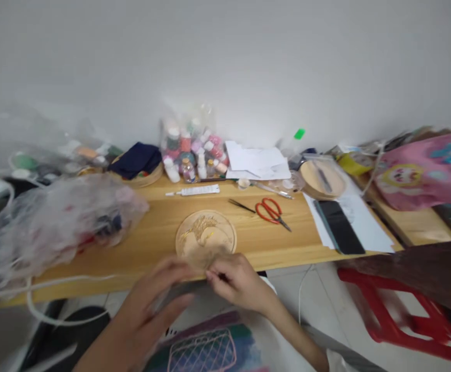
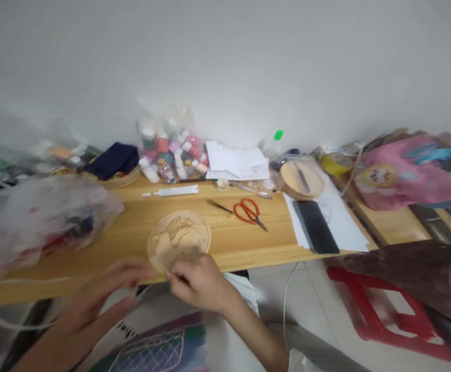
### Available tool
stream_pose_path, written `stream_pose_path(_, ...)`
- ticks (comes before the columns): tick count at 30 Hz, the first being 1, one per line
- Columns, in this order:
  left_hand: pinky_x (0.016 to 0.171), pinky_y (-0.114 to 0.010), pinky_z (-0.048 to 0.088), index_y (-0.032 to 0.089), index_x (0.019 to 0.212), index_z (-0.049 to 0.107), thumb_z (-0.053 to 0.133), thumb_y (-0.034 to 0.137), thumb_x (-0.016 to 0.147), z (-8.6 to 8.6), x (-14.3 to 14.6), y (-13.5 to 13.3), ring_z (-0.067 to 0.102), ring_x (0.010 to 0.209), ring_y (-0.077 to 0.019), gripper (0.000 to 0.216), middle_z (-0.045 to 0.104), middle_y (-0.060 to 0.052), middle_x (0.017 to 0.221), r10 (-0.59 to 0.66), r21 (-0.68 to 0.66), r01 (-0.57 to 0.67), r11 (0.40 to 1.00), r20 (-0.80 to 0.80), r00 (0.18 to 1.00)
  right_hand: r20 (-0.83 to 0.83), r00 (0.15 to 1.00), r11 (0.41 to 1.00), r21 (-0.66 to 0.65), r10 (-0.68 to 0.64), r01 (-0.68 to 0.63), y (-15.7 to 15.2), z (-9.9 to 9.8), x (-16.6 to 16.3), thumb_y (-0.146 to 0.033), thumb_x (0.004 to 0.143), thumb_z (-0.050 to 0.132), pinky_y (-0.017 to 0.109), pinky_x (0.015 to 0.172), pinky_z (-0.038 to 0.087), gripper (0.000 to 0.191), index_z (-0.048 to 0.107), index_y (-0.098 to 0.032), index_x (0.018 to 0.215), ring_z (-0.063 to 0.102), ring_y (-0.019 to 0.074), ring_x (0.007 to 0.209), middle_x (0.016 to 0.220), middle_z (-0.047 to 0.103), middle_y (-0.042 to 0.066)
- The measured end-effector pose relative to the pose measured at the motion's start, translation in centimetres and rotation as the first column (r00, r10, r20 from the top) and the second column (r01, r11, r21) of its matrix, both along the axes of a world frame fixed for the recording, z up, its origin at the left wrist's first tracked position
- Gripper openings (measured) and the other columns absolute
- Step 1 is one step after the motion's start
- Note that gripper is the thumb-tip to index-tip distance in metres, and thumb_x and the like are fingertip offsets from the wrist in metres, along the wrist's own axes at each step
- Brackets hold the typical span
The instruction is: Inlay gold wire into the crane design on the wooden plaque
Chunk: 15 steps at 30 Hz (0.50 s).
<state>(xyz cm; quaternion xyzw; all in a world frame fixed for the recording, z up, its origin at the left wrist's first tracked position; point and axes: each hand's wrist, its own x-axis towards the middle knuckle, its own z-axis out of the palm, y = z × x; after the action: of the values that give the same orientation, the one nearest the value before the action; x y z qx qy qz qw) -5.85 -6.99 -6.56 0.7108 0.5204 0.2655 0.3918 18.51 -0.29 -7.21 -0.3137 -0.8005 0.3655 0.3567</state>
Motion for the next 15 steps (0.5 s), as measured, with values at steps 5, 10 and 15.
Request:
stream_pose_path(5,0.084,-0.03,0.054,0.023,0.108,0.07,0.051,0.037,0.098,3.2,6.4,5.9,0.067,0.098,-0.018,0.026,0.073,-0.003,0.106,-0.14,-0.2,0.176,0.964,0.18,0.974,-0.029,0.995,0.995,-0.012,-0.099,0.099,-0.6,0.4,1.3,-0.021,0.098,0.049,0.019,0.056,0.038,0.026,0.051,-0.021,0.072,0.05,0.0084,0.056,0.062,0.056,-0.003)
stream_pose_path(10,0.065,-0.023,0.048,0.019,0.104,0.072,0.058,0.03,0.088,2.2,7.6,6.1,0.062,0.071,-0.0125,0.023,0.074,-0.001,0.087,-0.028,-0.293,0.104,0.95,0.253,0.967,-0.025,0.988,0.988,0.021,-0.155,0.156,-1.1,0.0,2.3,-0.019,0.099,0.052,0.019,0.055,0.039,0.024,0.056,-0.02,0.075,0.052,0.0078,0.055,0.062,0.06,-0.003)
stream_pose_path(15,0.065,-0.024,0.05,0.019,0.092,0.073,0.056,0.03,0.092,2.2,8.3,5.6,0.063,0.07,-0.0131,0.021,0.072,-0.002,0.081,-0.02,-0.292,0.093,0.952,0.247,0.969,-0.076,0.976,0.978,-0.045,-0.205,0.202,-0.7,0.4,3.5,-0.021,0.096,0.058,0.02,0.05,0.036,0.028,0.057,-0.02,0.069,0.047,0.0076,0.05,0.057,0.055,-0.004)
